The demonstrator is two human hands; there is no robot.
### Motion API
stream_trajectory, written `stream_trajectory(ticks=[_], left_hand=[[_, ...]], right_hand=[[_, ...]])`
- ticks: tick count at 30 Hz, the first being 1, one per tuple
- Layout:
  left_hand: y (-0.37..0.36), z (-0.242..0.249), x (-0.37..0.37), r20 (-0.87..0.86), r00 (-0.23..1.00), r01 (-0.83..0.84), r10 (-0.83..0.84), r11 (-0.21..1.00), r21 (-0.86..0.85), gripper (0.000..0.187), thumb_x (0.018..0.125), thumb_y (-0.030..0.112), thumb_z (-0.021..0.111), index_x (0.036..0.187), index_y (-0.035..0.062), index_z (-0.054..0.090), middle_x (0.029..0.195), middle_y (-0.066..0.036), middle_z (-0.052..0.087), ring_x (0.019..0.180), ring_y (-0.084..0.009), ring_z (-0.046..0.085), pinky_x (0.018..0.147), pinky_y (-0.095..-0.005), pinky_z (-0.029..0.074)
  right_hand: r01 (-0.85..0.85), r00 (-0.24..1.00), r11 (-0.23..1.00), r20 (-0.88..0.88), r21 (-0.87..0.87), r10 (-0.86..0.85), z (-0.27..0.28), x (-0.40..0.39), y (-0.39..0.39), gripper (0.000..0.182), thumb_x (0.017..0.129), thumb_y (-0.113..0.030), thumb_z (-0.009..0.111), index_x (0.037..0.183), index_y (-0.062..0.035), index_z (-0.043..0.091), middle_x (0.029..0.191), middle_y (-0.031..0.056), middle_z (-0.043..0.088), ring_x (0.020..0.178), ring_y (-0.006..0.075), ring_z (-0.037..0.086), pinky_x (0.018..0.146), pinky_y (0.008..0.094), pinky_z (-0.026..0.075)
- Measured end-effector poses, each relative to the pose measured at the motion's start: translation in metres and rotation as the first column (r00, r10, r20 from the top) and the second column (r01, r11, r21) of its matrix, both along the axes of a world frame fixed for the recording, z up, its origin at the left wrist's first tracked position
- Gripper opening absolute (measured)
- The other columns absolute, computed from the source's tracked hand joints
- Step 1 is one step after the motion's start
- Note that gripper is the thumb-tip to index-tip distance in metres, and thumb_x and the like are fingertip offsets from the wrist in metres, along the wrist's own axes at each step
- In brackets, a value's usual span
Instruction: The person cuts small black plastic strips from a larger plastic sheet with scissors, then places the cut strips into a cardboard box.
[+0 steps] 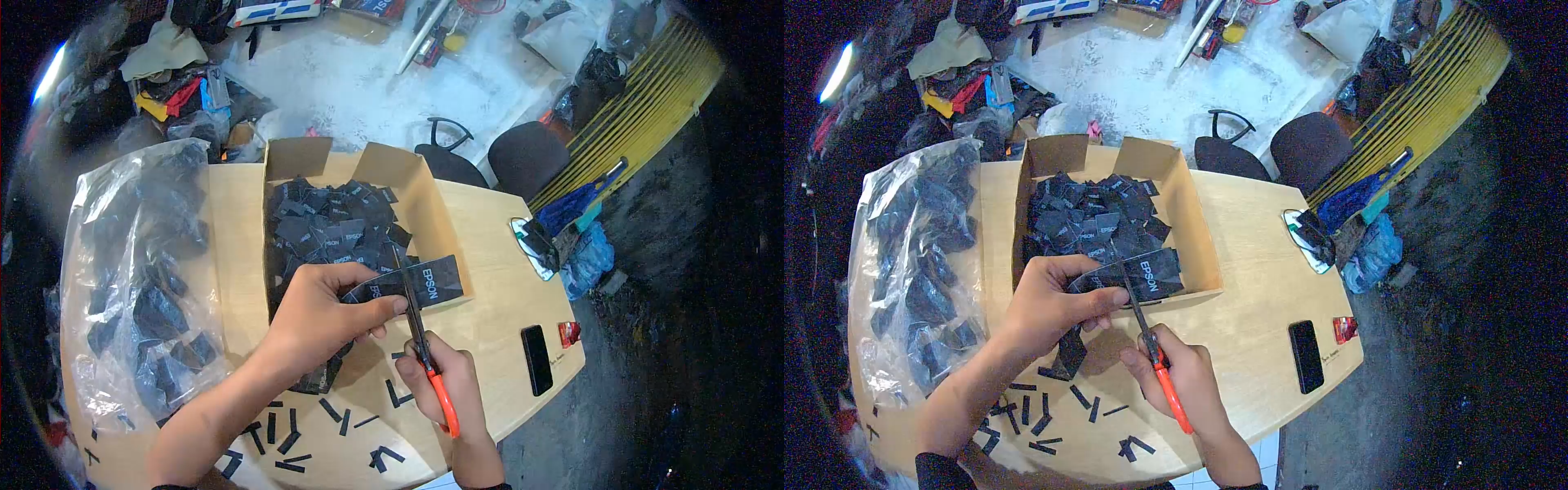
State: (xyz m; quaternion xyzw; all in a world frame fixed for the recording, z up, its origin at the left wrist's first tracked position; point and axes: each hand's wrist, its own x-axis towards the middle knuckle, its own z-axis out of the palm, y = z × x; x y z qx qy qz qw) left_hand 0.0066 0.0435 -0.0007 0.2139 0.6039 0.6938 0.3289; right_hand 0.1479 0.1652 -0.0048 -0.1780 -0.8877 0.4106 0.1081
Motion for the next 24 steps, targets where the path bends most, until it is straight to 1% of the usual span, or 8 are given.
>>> stream_trajectory(ticks=[6, 10, 12, 15, 19, 21, 22, 24], left_hand=[[0.0, 0.001, 0.001, 0.05, 0.999, -0.012, 0.011, 1.0, 0.016, 0.013, 0.077, 0.008, 0.073, 0.08, -0.0016, 0.065, 0.066, -0.003, 0.062, 0.054, -0.0063, 0.055, 0.048, -0.0197, 0.042], [0.0, -0.001, -0.001, 0.02, 1.0, -0.001, 0.001, 1.0, 0.01, 0.013, 0.077, 0.008, 0.072, 0.08, -0.002, 0.065, 0.066, -0.003, 0.062, 0.054, -0.0066, 0.055, 0.048, -0.02, 0.043], [0.0, 0.002, -0.002, 0.009, 1.0, 0.011, -0.01, 0.999, -0.039, 0.012, 0.078, 0.008, 0.072, 0.079, -0.0019, 0.065, 0.066, -0.003, 0.062, 0.054, -0.0067, 0.055, 0.048, -0.0201, 0.043], [0.001, -0.002, -0.003, 0.052, 0.999, 0.013, -0.012, 1.0, -0.011, 0.013, 0.078, 0.009, 0.072, 0.08, -0.0015, 0.065, 0.066, -0.004, 0.062, 0.054, -0.0067, 0.056, 0.048, -0.0202, 0.043], [0.0, -0.003, -0.004, 0.017, 1.0, 0.022, -0.022, 1.0, -0.015, 0.012, 0.078, 0.008, 0.072, 0.081, -0.0012, 0.065, 0.066, -0.004, 0.062, 0.055, -0.0067, 0.056, 0.048, -0.0201, 0.043], [0.001, -0.003, -0.003, 0.006, 1.0, 0.005, -0.005, 1.0, -0.005, 0.013, 0.078, 0.009, 0.073, 0.081, -0.0009, 0.065, 0.066, -0.003, 0.062, 0.055, -0.0068, 0.056, 0.049, -0.0198, 0.043], [0.001, -0.003, -0.003, 0.005, 1.0, 0.007, -0.007, 1.0, -0.003, 0.013, 0.078, 0.009, 0.073, 0.081, -0.0009, 0.065, 0.066, -0.003, 0.062, 0.055, -0.0068, 0.056, 0.049, -0.0198, 0.043], [0.001, -0.003, -0.004, 0.001, 1.0, 0.009, -0.009, 1.0, 0.003, 0.011, 0.079, 0.009, 0.072, 0.079, -0.0005, 0.065, 0.066, -0.003, 0.062, 0.056, -0.0068, 0.056, 0.051, -0.0204, 0.044]], right_hand=[[-0.012, 1.0, 0.999, 0.009, 0.039, 0.012, -0.003, 0.0, 0.002, 0.025, 0.083, -0.024, 0.068, 0.078, -0.0043, 0.052, 0.053, 0.0082, 0.053, 0.047, 0.0236, 0.056, 0.05, 0.0307, 0.045], [-0.009, 1.0, 1.0, 0.004, 0.025, 0.009, -0.003, -0.002, 0.001, 0.026, 0.084, -0.025, 0.067, 0.078, -0.0041, 0.052, 0.053, 0.0088, 0.052, 0.046, 0.0251, 0.056, 0.049, 0.0312, 0.045], [-0.018, 1.0, 0.999, -0.021, 0.033, 0.019, -0.004, -0.003, 0.002, 0.027, 0.085, -0.026, 0.066, 0.078, -0.0037, 0.053, 0.052, 0.0092, 0.052, 0.046, 0.0255, 0.055, 0.049, 0.0316, 0.044], [0.0, 1.0, 1.0, 0.01, 0.018, 0.0, -0.008, -0.003, 0.003, 0.027, 0.085, -0.026, 0.066, 0.078, -0.0034, 0.054, 0.052, 0.0092, 0.052, 0.045, 0.025, 0.054, 0.049, 0.0317, 0.044], [-0.022, 1.0, 0.999, -0.014, 0.046, 0.023, -0.006, -0.003, 0.003, 0.026, 0.085, -0.026, 0.066, 0.079, -0.0032, 0.055, 0.053, 0.0099, 0.052, 0.045, 0.024, 0.053, 0.049, 0.0311, 0.044], [0.036, 0.999, 0.999, -0.026, -0.008, -0.037, -0.008, -0.004, 0.002, 0.028, 0.084, -0.027, 0.066, 0.078, -0.0033, 0.054, 0.051, 0.0074, 0.048, 0.045, 0.0177, 0.051, 0.048, 0.03, 0.042], [0.038, 0.999, 0.999, -0.027, -0.007, -0.039, -0.012, -0.003, 0.005, 0.028, 0.084, -0.027, 0.066, 0.078, -0.0033, 0.054, 0.051, 0.0074, 0.048, 0.045, 0.0177, 0.051, 0.048, 0.03, 0.042], [0.065, 0.996, 0.986, -0.045, -0.153, -0.073, -0.022, -0.001, 0.015, 0.033, 0.085, -0.033, 0.066, 0.079, -0.0038, 0.053, 0.053, 0.0021, 0.046, 0.048, 0.0098, 0.047, 0.046, 0.0261, 0.037]])
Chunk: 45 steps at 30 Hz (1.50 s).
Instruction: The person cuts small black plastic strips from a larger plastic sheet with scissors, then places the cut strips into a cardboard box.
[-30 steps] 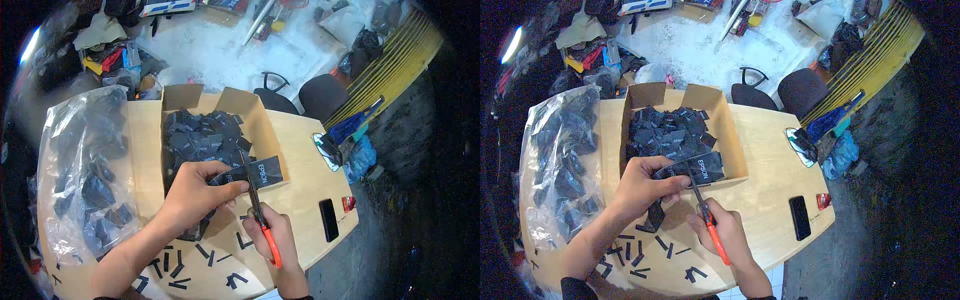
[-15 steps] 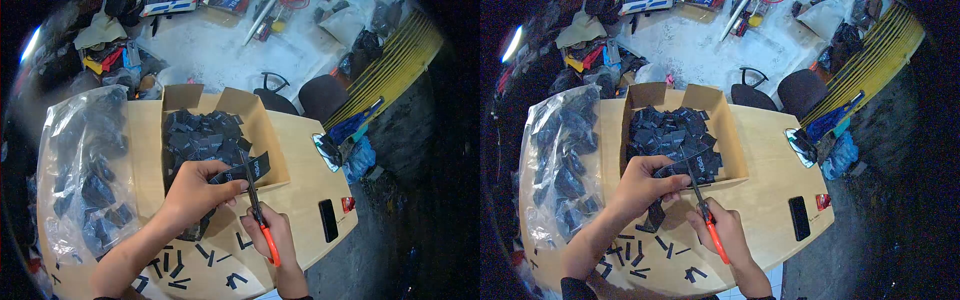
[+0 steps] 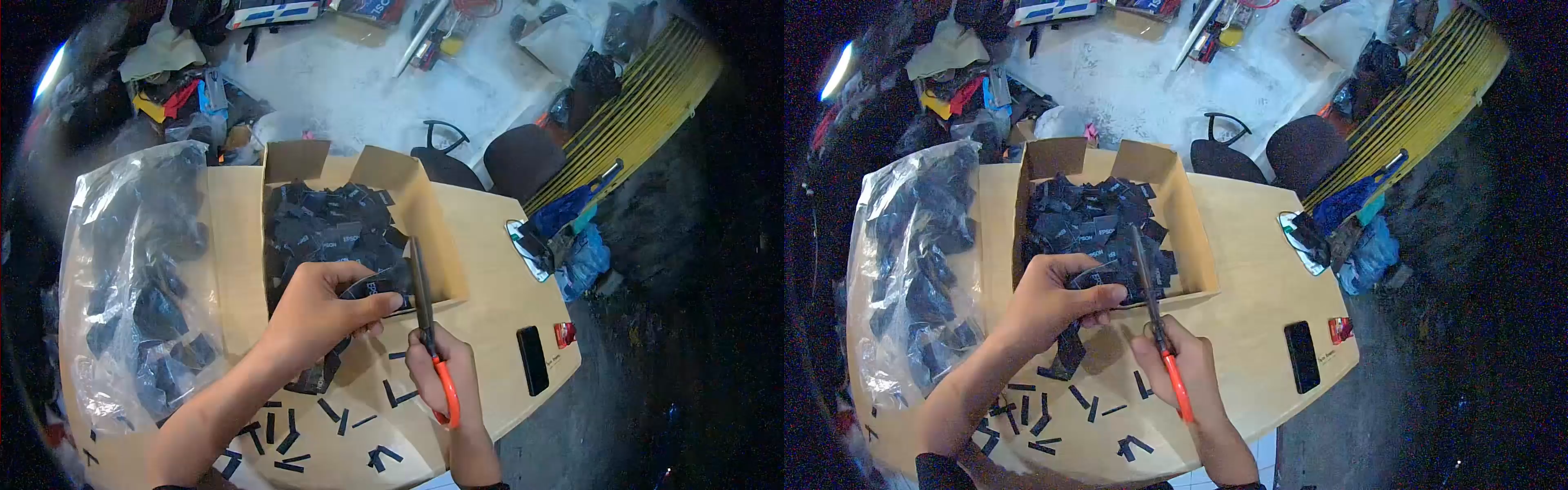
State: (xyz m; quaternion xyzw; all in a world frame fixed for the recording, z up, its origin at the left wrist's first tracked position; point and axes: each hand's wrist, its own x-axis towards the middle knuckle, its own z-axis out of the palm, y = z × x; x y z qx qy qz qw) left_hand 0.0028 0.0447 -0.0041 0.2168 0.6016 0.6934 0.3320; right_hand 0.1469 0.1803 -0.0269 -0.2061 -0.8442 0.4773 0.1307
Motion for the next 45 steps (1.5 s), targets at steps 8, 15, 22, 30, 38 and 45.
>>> stream_trajectory(ticks=[8, 15, 22, 30, 38, 45], left_hand=[[-0.006, 0.011, 0.009, -0.109, 0.99, 0.092, -0.085, 0.994, 0.063, 0.013, 0.081, 0.01, 0.069, 0.078, -0.0023, 0.067, 0.067, -0.004, 0.064, 0.059, -0.0071, 0.058, 0.056, -0.0224, 0.047], [-0.012, 0.024, 0.024, -0.164, 0.968, 0.213, -0.189, 0.967, 0.142, 0.016, 0.083, 0.011, 0.068, 0.09, -0.003, 0.066, 0.065, -0.003, 0.063, 0.059, -0.0059, 0.056, 0.056, -0.0218, 0.046], [-0.019, 0.026, 0.011, -0.205, 0.964, 0.192, -0.171, 0.977, 0.092, 0.015, 0.084, 0.011, 0.066, 0.089, -0.003, 0.068, 0.071, -0.005, 0.066, 0.061, -0.0065, 0.058, 0.056, -0.0207, 0.048], [-0.017, 0.026, 0.008, -0.159, 0.98, 0.124, -0.119, 0.992, 0.023, 0.013, 0.084, 0.009, 0.066, 0.088, -0.0032, 0.068, 0.071, -0.006, 0.067, 0.06, -0.0066, 0.059, 0.056, -0.0204, 0.049], [-0.01, 0.006, -0.001, -0.155, 0.988, -0.008, 0.026, 0.993, 0.118, 0.012, 0.085, 0.008, 0.065, 0.087, -0.0036, 0.067, 0.074, -0.005, 0.067, 0.063, -0.006, 0.058, 0.059, -0.021, 0.047], [-0.008, 0.003, -0.002, -0.13, 0.99, -0.037, 0.062, 0.982, 0.186, 0.013, 0.085, 0.008, 0.064, 0.089, -0.0043, 0.066, 0.074, -0.005, 0.067, 0.063, -0.0063, 0.058, 0.058, -0.0209, 0.047]], right_hand=[[-0.168, 0.909, 0.951, -0.414, -0.259, 0.048, 0.051, -0.011, -0.001, 0.025, 0.086, -0.025, 0.064, 0.094, -0.0051, 0.051, 0.07, 0.0005, 0.054, 0.055, 0.0032, 0.043, 0.049, 0.0178, 0.034], [-0.115, 0.922, 0.978, -0.385, -0.172, 0.041, 0.077, -0.025, -0.02, 0.024, 0.08, 0.005, 0.063, 0.099, -0.0006, 0.051, 0.076, 0.002, 0.057, 0.07, 0.0051, 0.056, 0.061, 0.0196, 0.045], [-0.007, 0.866, 1.0, -0.5, 0.029, 0.021, 0.082, -0.03, -0.004, 0.023, 0.08, 0.004, 0.063, 0.099, -0.0005, 0.051, 0.08, 0.0018, 0.057, 0.071, 0.0049, 0.054, 0.061, 0.0184, 0.044], [0.024, 0.87, 0.997, -0.493, 0.079, 0.018, 0.081, -0.035, 0.005, 0.023, 0.079, 0.001, 0.067, 0.097, -0.0009, 0.052, 0.078, -0.0003, 0.056, 0.067, 0.004, 0.052, 0.059, 0.0184, 0.042], [0.077, 0.982, 0.995, -0.175, 0.059, -0.066, 0.042, 0.001, 0.009, 0.017, 0.083, -0.01, 0.065, 0.09, -0.0005, 0.053, 0.07, 0.0006, 0.054, 0.062, 0.0056, 0.05, 0.057, 0.0204, 0.041], [-0.041, 0.999, 0.999, -0.005, 0.021, 0.041, 0.002, 0.043, 0.003, 0.021, 0.078, -0.008, 0.067, 0.093, 0.0009, 0.055, 0.066, 0.0051, 0.058, 0.057, 0.0099, 0.054, 0.056, 0.0249, 0.046]])
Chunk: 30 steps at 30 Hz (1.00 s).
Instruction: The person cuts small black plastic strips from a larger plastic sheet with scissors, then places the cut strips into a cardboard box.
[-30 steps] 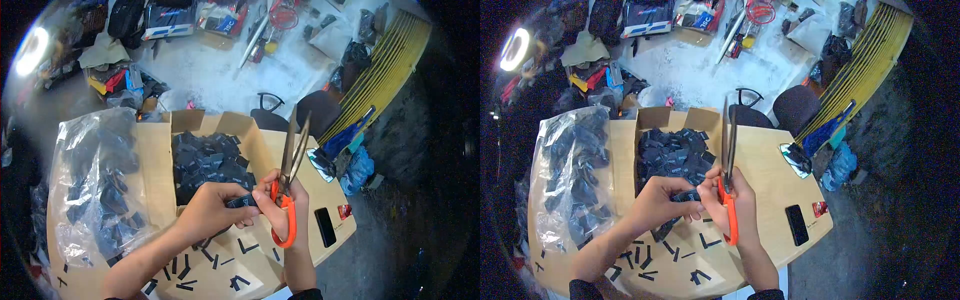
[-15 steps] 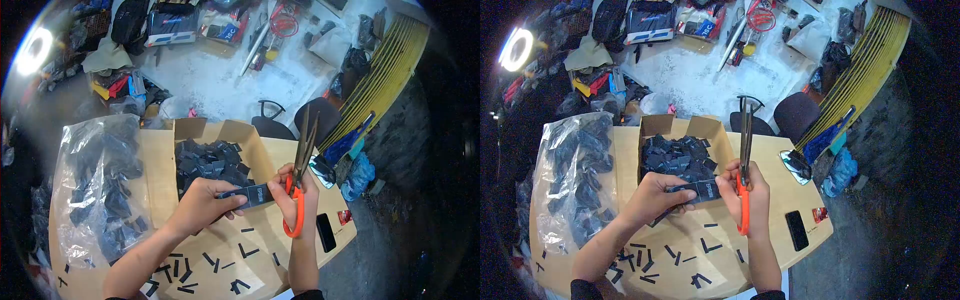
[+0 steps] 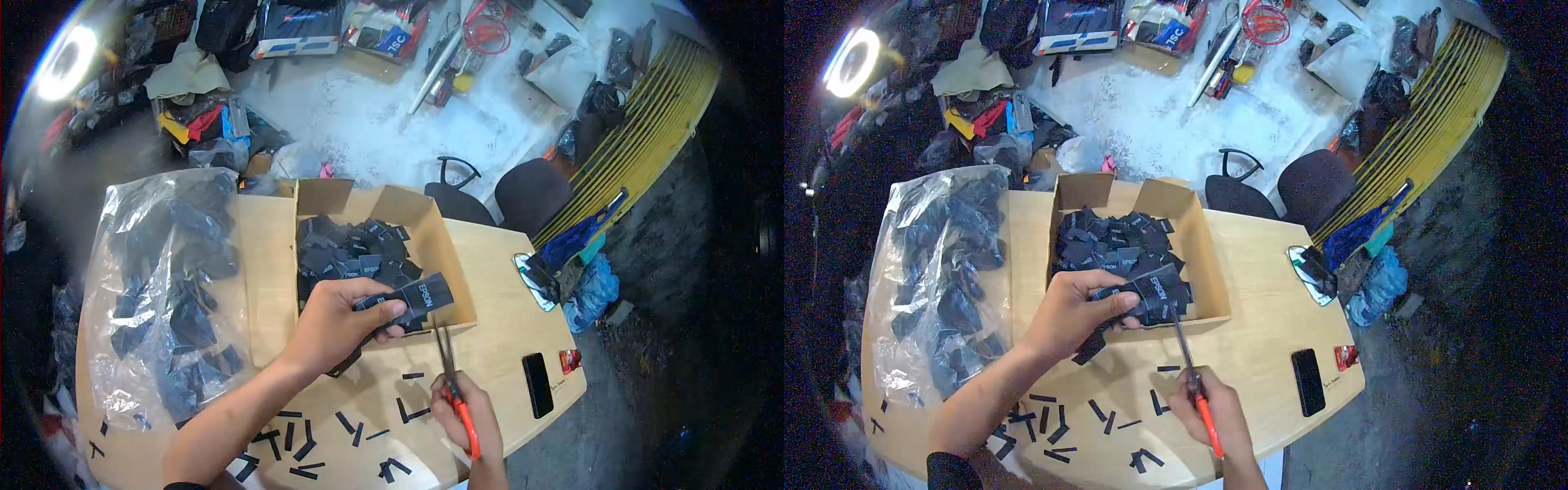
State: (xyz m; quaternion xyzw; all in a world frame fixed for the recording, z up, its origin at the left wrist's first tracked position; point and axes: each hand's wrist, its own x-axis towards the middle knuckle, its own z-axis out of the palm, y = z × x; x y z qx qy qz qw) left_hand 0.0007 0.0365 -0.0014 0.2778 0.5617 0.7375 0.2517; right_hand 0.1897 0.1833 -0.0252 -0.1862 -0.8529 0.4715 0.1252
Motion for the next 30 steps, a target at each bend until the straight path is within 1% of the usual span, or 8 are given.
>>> stream_trajectory(ticks=[2, 4, 6, 11, 16, 18, 21, 30], left_hand=[[-0.001, 0.002, 0.0, 0.058, 0.998, 0.008, -0.006, 1.0, -0.022, 0.014, 0.085, 0.009, 0.065, 0.089, -0.0046, 0.066, 0.073, -0.005, 0.066, 0.063, -0.0062, 0.058, 0.058, -0.0208, 0.047], [0.0, 0.0, 0.0, 0.062, 0.997, 0.039, -0.037, 0.999, -0.032, 0.014, 0.084, 0.009, 0.066, 0.087, -0.0042, 0.066, 0.074, -0.005, 0.066, 0.064, -0.0066, 0.059, 0.059, -0.0206, 0.048], [0.0, -0.002, -0.002, 0.027, 0.997, 0.069, -0.068, 0.996, -0.059, 0.012, 0.084, 0.008, 0.067, 0.087, -0.0037, 0.066, 0.074, -0.005, 0.065, 0.065, -0.0076, 0.061, 0.058, -0.0204, 0.048], [-0.003, -0.003, -0.004, 0.04, 0.998, 0.059, -0.057, 0.996, -0.062, 0.013, 0.084, 0.008, 0.067, 0.088, -0.0044, 0.066, 0.074, -0.006, 0.066, 0.064, -0.0075, 0.061, 0.056, -0.0206, 0.048], [-0.003, -0.001, -0.003, 0.045, 0.998, 0.055, -0.051, 0.995, -0.078, 0.017, 0.084, 0.01, 0.067, 0.089, -0.0058, 0.065, 0.073, -0.008, 0.067, 0.06, -0.0063, 0.059, 0.055, -0.0204, 0.048], [-0.003, -0.002, -0.004, 0.071, 0.997, 0.03, -0.027, 0.998, -0.05, 0.017, 0.083, 0.01, 0.068, 0.089, -0.0062, 0.065, 0.073, -0.008, 0.067, 0.06, -0.0065, 0.06, 0.054, -0.0205, 0.048], [-0.003, -0.002, -0.005, 0.052, 0.998, 0.045, -0.04, 0.994, -0.101, 0.013, 0.081, 0.007, 0.069, 0.087, -0.0045, 0.066, 0.076, -0.005, 0.065, 0.067, -0.0076, 0.062, 0.057, -0.0208, 0.048], [-0.003, 0.002, -0.003, 0.033, 0.999, 0.01, -0.007, 0.994, -0.112, 0.013, 0.081, 0.008, 0.07, 0.084, -0.0042, 0.065, 0.075, -0.005, 0.065, 0.065, -0.0064, 0.061, 0.058, -0.0212, 0.048]], right_hand=[[-0.048, 0.999, 0.996, 0.01, -0.074, 0.049, -0.007, 0.001, -0.004, 0.023, 0.078, -0.008, 0.068, 0.094, 0.0009, 0.055, 0.065, 0.0054, 0.058, 0.055, 0.0115, 0.055, 0.056, 0.0255, 0.047], [-0.066, 0.997, 0.997, 0.029, 0.033, 0.065, 0.003, -0.008, -0.012, 0.025, 0.078, -0.01, 0.069, 0.095, 0.0006, 0.055, 0.065, 0.0062, 0.058, 0.055, 0.0122, 0.055, 0.055, 0.0256, 0.046], [-0.064, 0.993, 0.99, 0.09, -0.122, 0.075, 0.008, -0.018, -0.015, 0.014, 0.081, -0.006, 0.057, 0.093, 0.0008, 0.052, 0.069, 0.0001, 0.051, 0.06, 0.0057, 0.046, 0.054, 0.0212, 0.039], [-0.137, 0.989, 0.98, 0.044, -0.142, 0.144, 0.006, -0.034, -0.01, 0.02, 0.085, -0.014, 0.06, 0.096, -0.0003, 0.053, 0.072, -0.0001, 0.051, 0.064, 0.0052, 0.044, 0.056, 0.0208, 0.039], [-0.171, 0.982, 0.979, 0.067, -0.109, 0.178, 0.006, -0.039, -0.007, 0.017, 0.084, -0.011, 0.057, 0.096, 0.0003, 0.053, 0.073, -0.0001, 0.052, 0.063, 0.0056, 0.046, 0.056, 0.0212, 0.04], [-0.144, 0.987, 0.982, 0.057, -0.126, 0.152, 0.004, -0.041, -0.006, 0.025, 0.08, -0.016, 0.068, 0.097, -0.0026, 0.054, 0.06, 0.0001, 0.05, 0.052, 0.0074, 0.045, 0.052, 0.0229, 0.039], [-0.181, 0.983, 0.979, -0.011, -0.097, 0.181, 0.001, -0.043, -0.006, 0.025, 0.08, -0.017, 0.068, 0.097, -0.0033, 0.055, 0.059, -0.0009, 0.049, 0.051, 0.0071, 0.045, 0.051, 0.0229, 0.039], [-0.167, 0.986, 0.98, -0.014, -0.105, 0.166, 0.0, -0.046, -0.006, 0.024, 0.08, -0.016, 0.069, 0.095, -0.0025, 0.055, 0.059, 0.0004, 0.051, 0.051, 0.0074, 0.047, 0.051, 0.0226, 0.04]])
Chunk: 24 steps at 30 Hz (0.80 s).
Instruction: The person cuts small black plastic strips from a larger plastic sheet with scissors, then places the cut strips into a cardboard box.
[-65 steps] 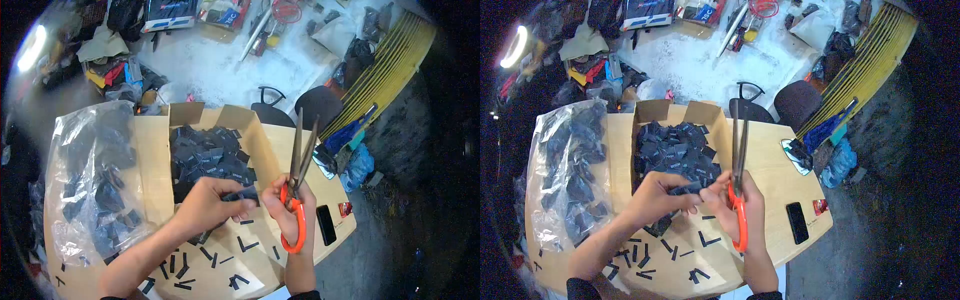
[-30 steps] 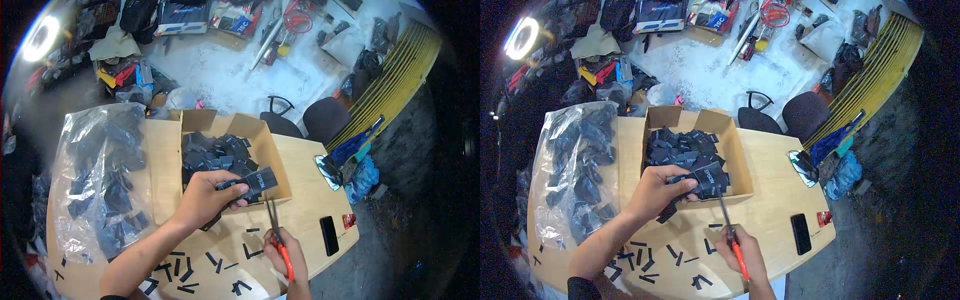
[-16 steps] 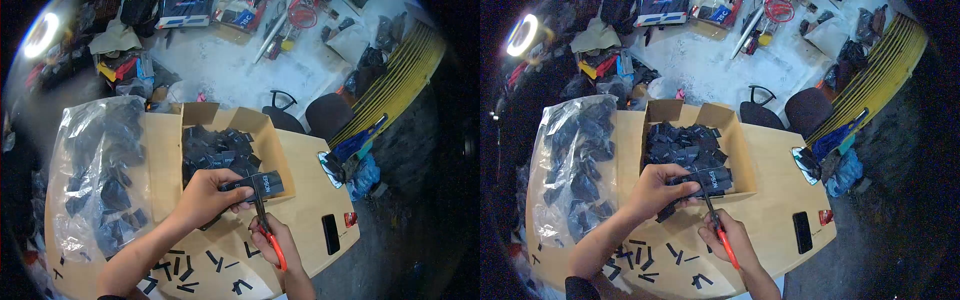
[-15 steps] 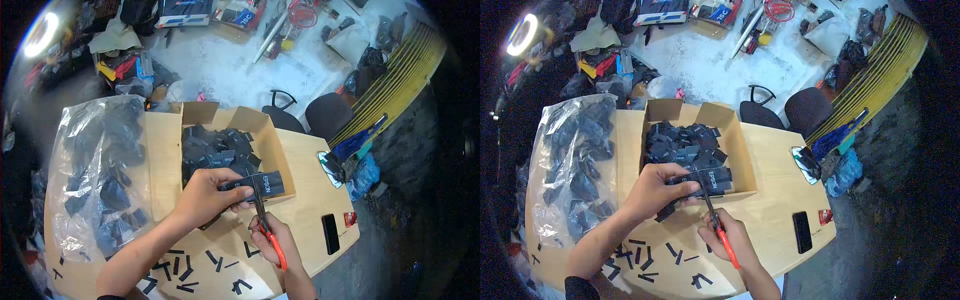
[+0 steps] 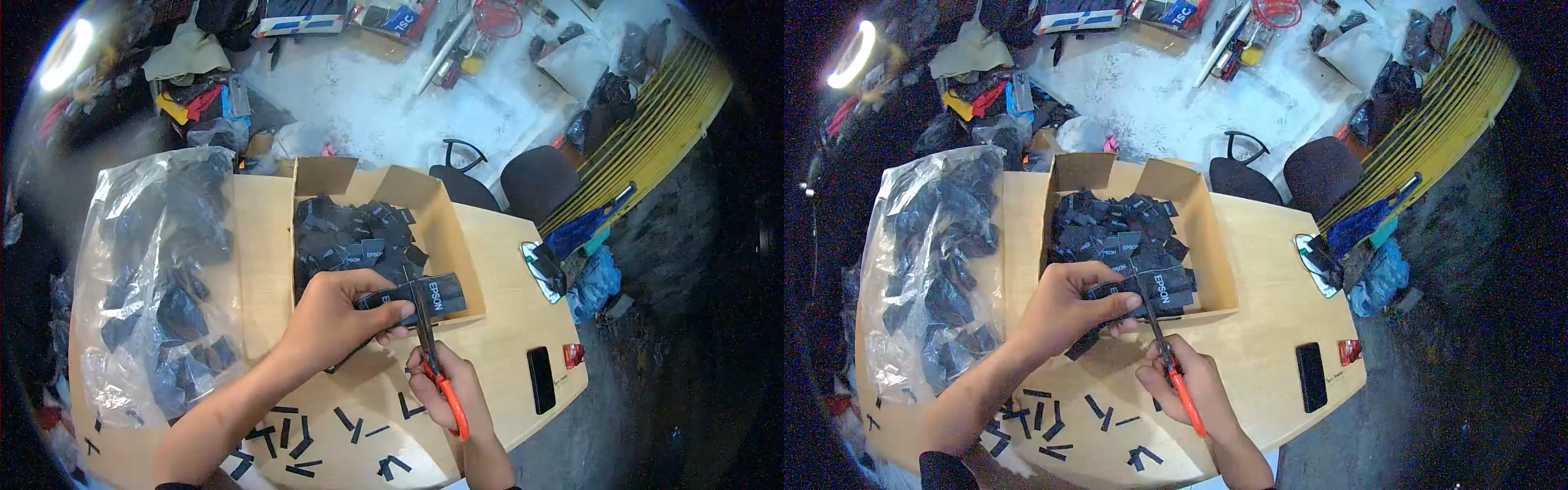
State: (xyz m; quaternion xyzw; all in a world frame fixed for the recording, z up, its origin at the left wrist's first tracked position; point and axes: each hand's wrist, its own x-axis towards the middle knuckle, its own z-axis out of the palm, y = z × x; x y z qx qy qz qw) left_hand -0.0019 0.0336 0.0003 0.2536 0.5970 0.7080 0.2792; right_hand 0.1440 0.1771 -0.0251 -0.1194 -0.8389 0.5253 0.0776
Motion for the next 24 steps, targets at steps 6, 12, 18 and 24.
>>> stream_trajectory(ticks=[6, 12, 18, 24], left_hand=[[0.0028, -0.0063, -0.0013, 0.062, 0.998, 0.009, -0.011, 1.0, 0.027, 0.013, 0.082, 0.006, 0.068, 0.085, -0.0054, 0.064, 0.074, -0.006, 0.066, 0.064, -0.008, 0.062, 0.055, -0.0213, 0.049], [0.0012, -0.0047, -0.0028, 0.026, 0.999, 0.037, -0.037, 0.999, -0.008, 0.012, 0.083, 0.005, 0.067, 0.086, -0.0052, 0.063, 0.075, -0.006, 0.066, 0.067, -0.0098, 0.064, 0.055, -0.0218, 0.051], [0.0029, -0.01, -0.0029, 0.038, 0.999, 0.025, -0.026, 0.999, 0.027, 0.013, 0.083, 0.006, 0.068, 0.086, -0.0051, 0.063, 0.075, -0.007, 0.066, 0.067, -0.0097, 0.065, 0.056, -0.0218, 0.051], [0.001, -0.0042, -0.0021, 0.007, 1.0, 0.019, -0.018, 1.0, -0.016, 0.014, 0.083, 0.007, 0.068, 0.086, -0.0052, 0.063, 0.077, -0.007, 0.066, 0.068, -0.0102, 0.065, 0.055, -0.022, 0.052]], right_hand=[[-0.001, 1.0, 1.0, 0.02, 0.009, 0.001, -0.0011, 0.0003, 0.0004, 0.025, 0.08, -0.017, 0.069, 0.095, -0.0026, 0.055, 0.058, 0.0012, 0.051, 0.051, 0.0085, 0.048, 0.051, 0.0235, 0.041], [-0.013, 1.0, 1.0, 0.012, 0.022, 0.013, 0.0005, 0.0002, -0.0004, 0.026, 0.08, -0.02, 0.069, 0.095, -0.0033, 0.055, 0.058, 0.0006, 0.051, 0.05, 0.009, 0.049, 0.051, 0.0239, 0.041], [-0.016, 1.0, 1.0, 0.015, 0.019, 0.016, -0.0001, 0.0004, 0.0, 0.025, 0.082, -0.021, 0.068, 0.093, -0.0031, 0.054, 0.057, 0.0014, 0.051, 0.05, 0.0087, 0.048, 0.05, 0.0242, 0.041], [0.016, 1.0, 0.998, 0.017, 0.068, -0.017, 0.0026, -0.0005, -0.003, 0.022, 0.081, -0.018, 0.067, 0.09, -0.0023, 0.055, 0.055, 0.004, 0.05, 0.049, 0.0099, 0.048, 0.05, 0.0251, 0.04]])
